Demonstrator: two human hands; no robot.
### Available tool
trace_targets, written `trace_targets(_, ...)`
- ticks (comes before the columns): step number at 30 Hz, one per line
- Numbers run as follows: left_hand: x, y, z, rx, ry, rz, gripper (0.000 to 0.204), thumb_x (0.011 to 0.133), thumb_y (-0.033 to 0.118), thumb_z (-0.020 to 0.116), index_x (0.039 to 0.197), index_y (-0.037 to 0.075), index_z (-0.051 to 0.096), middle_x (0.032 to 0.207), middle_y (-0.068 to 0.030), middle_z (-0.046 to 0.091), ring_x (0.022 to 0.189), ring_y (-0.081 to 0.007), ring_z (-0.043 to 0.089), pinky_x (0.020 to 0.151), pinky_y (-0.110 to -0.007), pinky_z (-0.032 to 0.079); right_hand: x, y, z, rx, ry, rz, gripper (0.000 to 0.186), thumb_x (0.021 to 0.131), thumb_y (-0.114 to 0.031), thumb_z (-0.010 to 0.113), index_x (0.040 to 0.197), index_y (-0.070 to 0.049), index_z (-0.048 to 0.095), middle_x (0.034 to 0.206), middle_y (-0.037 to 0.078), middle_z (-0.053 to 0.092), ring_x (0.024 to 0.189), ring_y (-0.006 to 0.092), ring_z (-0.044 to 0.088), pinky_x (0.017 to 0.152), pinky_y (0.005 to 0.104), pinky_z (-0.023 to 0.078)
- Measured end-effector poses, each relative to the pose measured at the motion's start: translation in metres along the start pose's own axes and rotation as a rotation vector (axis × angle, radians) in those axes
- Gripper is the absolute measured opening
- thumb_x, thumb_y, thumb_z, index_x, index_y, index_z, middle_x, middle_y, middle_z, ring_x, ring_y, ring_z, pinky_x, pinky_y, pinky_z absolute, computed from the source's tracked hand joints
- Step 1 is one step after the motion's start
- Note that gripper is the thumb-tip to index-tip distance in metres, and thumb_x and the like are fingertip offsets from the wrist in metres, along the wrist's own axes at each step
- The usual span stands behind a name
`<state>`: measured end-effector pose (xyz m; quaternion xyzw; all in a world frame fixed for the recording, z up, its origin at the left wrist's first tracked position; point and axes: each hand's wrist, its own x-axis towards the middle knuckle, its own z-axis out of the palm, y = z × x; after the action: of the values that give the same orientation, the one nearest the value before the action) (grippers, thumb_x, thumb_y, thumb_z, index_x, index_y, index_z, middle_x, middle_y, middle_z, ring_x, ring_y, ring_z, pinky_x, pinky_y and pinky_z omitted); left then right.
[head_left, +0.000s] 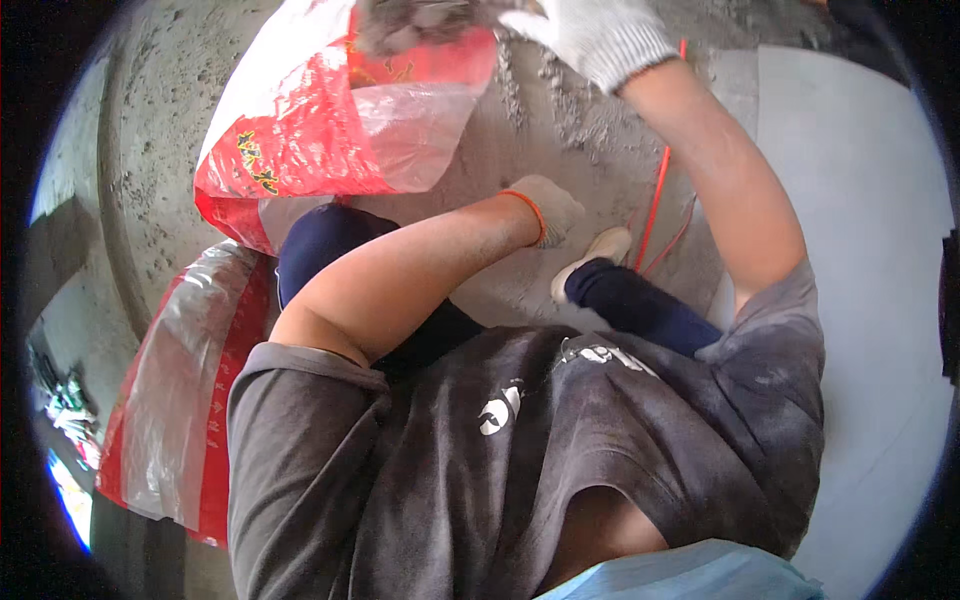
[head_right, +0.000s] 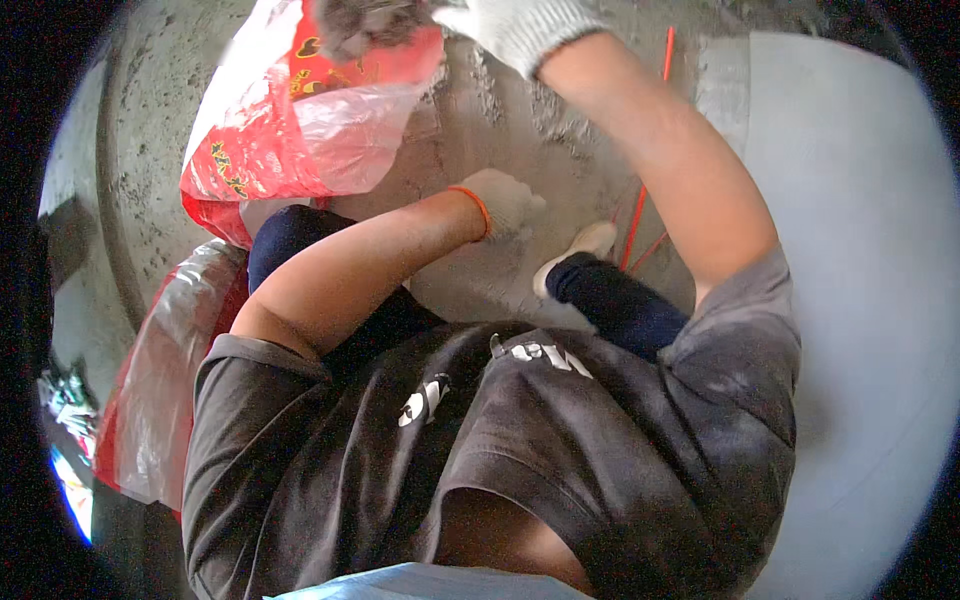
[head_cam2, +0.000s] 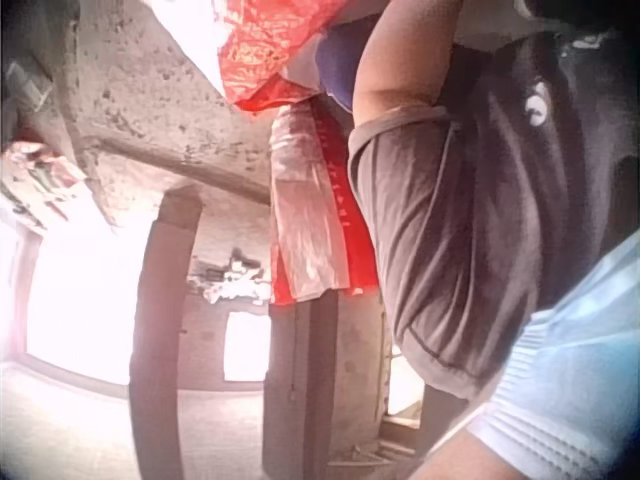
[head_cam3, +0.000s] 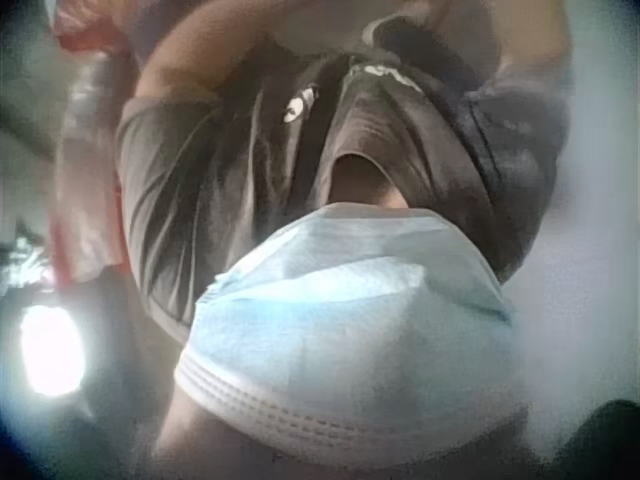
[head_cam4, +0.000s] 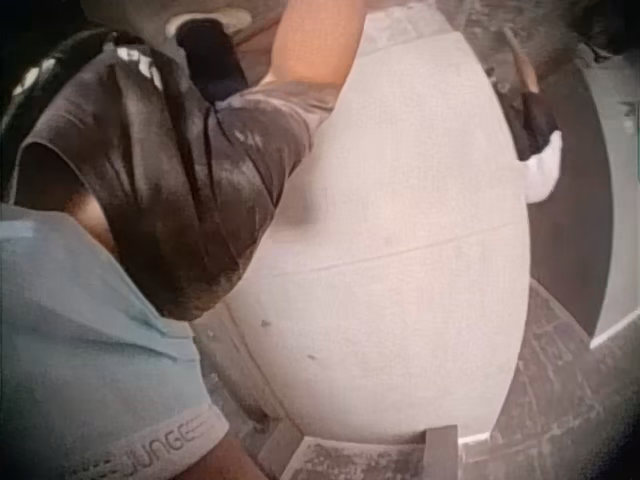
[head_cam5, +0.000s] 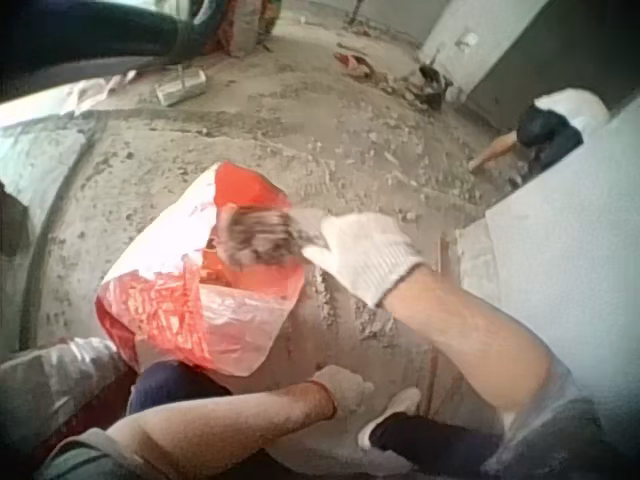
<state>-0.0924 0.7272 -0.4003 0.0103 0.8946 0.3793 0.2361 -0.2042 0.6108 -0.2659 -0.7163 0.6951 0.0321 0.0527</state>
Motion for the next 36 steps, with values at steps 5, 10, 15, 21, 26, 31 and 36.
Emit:
trace_targets(5, 0.0, 0.008, 0.015, -0.045, -0.041, 0.039, 0.034, 0.09, 0.034, 0.058, 0.112, 0.008, 0.061, 0.107, -0.0192, 0.067, 0.101, -0.0397, 0.064, 0.085, -0.05, 0.051, -0.051, 0.058, 0.051, 0.232, 0.24, 0.144, 0.043, 0.087, -0.045, 0.061, 0.084, -0.002, 0.067, 0.077, 0.023, 0.067, 0.075, 0.0401, 0.067, 0.069, 0.0504, 0.051)
trace_targets(10, 0.008, 0.003, 0.021, -0.021, -0.06, 0.043, 0.037, 0.09, 0.037, 0.059, 0.111, 0.007, 0.058, 0.107, -0.0191, 0.066, 0.101, -0.0396, 0.064, 0.086, -0.05, 0.05, -0.184, 0.106, 0.203, 0.631, 0.151, 0.744, 0.054, 0.093, -0.051, 0.055, 0.097, 0.0, 0.069, 0.086, 0.018, 0.071, 0.08, 0.0284, 0.068, 0.075, 0.0408, 0.05)
trace_targets(15, 0.017, -0.004, 0.019, -0.008, -0.096, 0.011, 0.036, 0.089, 0.036, 0.06, 0.11, 0.007, 0.057, 0.103, -0.0188, 0.065, 0.098, -0.0388, 0.064, 0.085, -0.05, 0.05, -0.344, 0.049, 0.334, 0.678, -0.236, 1.207, 0.069, 0.089, -0.06, 0.048, 0.111, 0.003, 0.067, 0.107, 0.033, 0.064, 0.109, 0.046, 0.06, 0.095, 0.0462, 0.045)
trace_targets(21, -0.002, 0.011, 0.009, -0.037, 0.013, -0.007, 0.034, 0.088, 0.03, 0.06, 0.113, 0.006, 0.055, 0.104, -0.017, 0.063, 0.1, -0.0357, 0.062, 0.084, -0.048, 0.049, -0.332, 0.054, 0.387, 0.787, -0.257, 1.204, 0.064, 0.091, -0.057, 0.045, 0.115, -0.001, 0.067, 0.107, 0.029, 0.066, 0.111, 0.0448, 0.06, 0.097, 0.0466, 0.044)
trace_targets(26, -0.024, 0.018, 0.006, -0.21, 0.2, -0.082, 0.04, 0.088, 0.028, 0.06, 0.12, 0.005, 0.052, 0.111, -0.0157, 0.062, 0.107, -0.0352, 0.059, 0.09, -0.046, 0.046, -0.186, 0.142, 0.423, 0.738, -0.124, 1.062, 0.065, 0.089, -0.058, 0.046, 0.115, -0.002, 0.068, 0.113, 0.028, 0.065, 0.111, 0.043, 0.061, 0.094, 0.0477, 0.047)
trace_targets(31, -0.037, 0.02, 0.009, -0.158, 0.171, -0.369, 0.042, 0.088, 0.029, 0.061, 0.122, 0.006, 0.052, 0.114, -0.0154, 0.061, 0.109, -0.0352, 0.059, 0.091, -0.046, 0.046, -0.063, 0.204, 0.445, 0.685, -0.072, 0.969, 0.067, 0.089, -0.061, 0.047, 0.112, -0.003, 0.069, 0.113, 0.027, 0.066, 0.11, 0.0422, 0.062, 0.094, 0.047, 0.048)
trace_targets(36, -0.029, 0.044, 0.015, -0.163, 0.248, -0.489, 0.044, 0.086, 0.029, 0.062, 0.123, 0.007, 0.052, 0.115, -0.015, 0.061, 0.109, -0.0348, 0.059, 0.091, -0.045, 0.047, -0.033, 0.212, 0.432, 0.669, -0.032, 0.909, 0.06, 0.087, -0.06, 0.056, 0.103, -0.004, 0.072, 0.102, 0.025, 0.069, 0.103, 0.0401, 0.066, 0.087, 0.0452, 0.05)
